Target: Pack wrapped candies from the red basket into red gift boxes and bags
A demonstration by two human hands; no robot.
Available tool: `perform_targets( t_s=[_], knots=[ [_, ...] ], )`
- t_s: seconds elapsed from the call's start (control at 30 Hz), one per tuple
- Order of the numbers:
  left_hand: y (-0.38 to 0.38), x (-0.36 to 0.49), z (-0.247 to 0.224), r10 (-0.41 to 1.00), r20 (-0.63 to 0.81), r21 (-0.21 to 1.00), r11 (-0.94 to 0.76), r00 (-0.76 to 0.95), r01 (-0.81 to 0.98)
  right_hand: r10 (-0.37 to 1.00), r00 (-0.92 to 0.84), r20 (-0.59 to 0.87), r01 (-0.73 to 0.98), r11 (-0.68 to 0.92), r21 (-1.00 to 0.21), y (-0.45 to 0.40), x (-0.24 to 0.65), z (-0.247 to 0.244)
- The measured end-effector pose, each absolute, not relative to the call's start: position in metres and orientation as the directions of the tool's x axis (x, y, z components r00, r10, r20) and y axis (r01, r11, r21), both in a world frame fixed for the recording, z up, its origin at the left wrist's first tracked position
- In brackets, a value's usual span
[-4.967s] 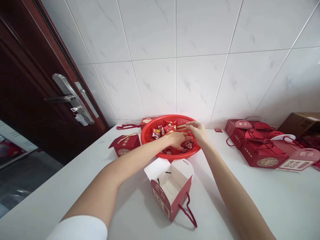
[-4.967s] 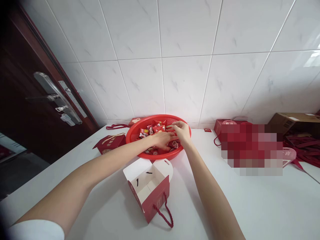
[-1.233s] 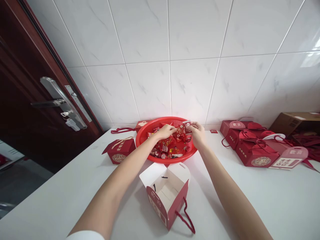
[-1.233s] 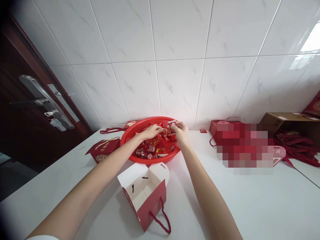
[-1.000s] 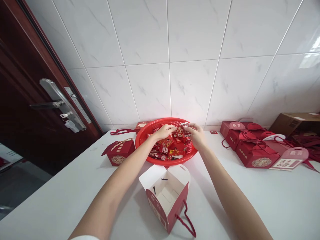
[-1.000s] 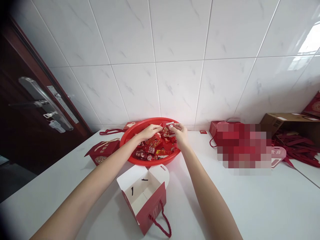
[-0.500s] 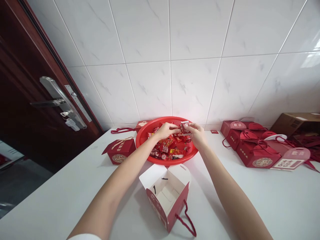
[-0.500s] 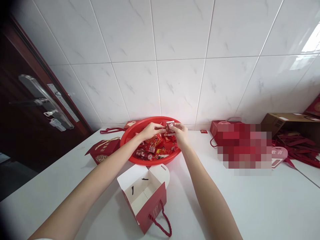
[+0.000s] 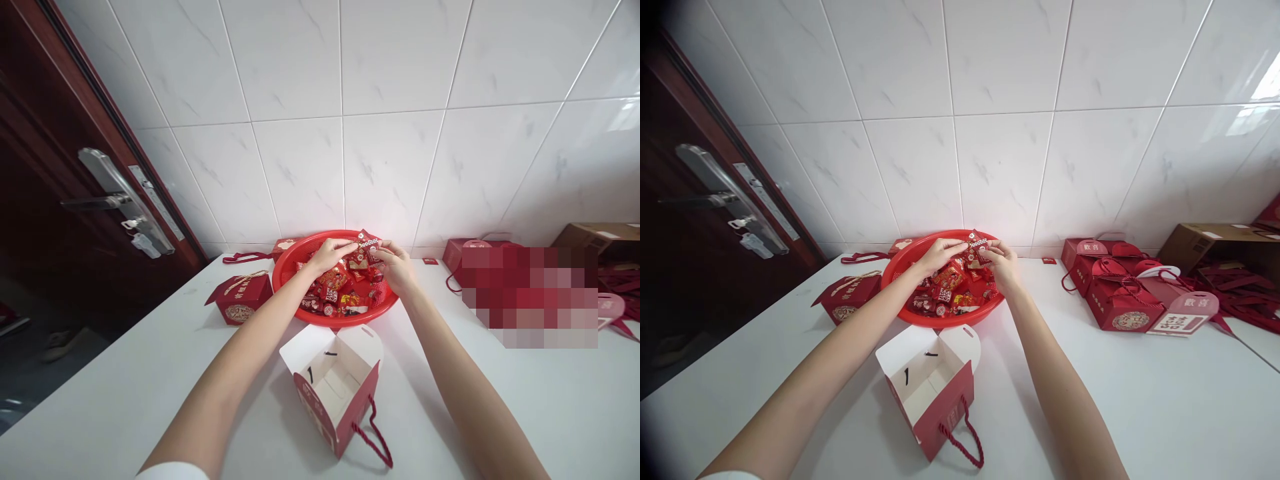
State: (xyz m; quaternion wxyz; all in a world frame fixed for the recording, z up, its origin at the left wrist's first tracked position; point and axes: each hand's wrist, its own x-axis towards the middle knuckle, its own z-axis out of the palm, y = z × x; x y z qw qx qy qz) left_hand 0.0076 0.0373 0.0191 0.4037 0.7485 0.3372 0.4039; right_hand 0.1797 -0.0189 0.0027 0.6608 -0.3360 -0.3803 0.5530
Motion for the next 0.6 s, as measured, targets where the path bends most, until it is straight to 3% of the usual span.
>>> perform_targets(
  t_s=[0.23,0.4,0.5,0.6],
  knots=[
    [0.032,0.007,0.025,0.835,0.332,0.86,-0.459,0.439,0.224,0.987,0.057,0.153,-0.494,0.162,-0.854,-0.023,0.179,0.008],
    [0.028,0.002,0.027,0.838,0.284,0.81,-0.47,0.466,0.351,0.984,0.091,0.153,-0.505,0.178,-0.845,-0.021,0.18,0.007],
    [0.021,-0.014,0.029,0.835,0.159,0.738,-0.455,0.526,0.499,0.982,0.119,0.147,-0.518,0.188,-0.835,-0.02,0.18,0.006],
    [0.012,-0.035,0.029,0.807,-0.061,0.596,-0.443,0.587,0.67,0.98,0.14,0.14,-0.528,0.193,-0.827,-0.019,0.18,0.006]
  ],
)
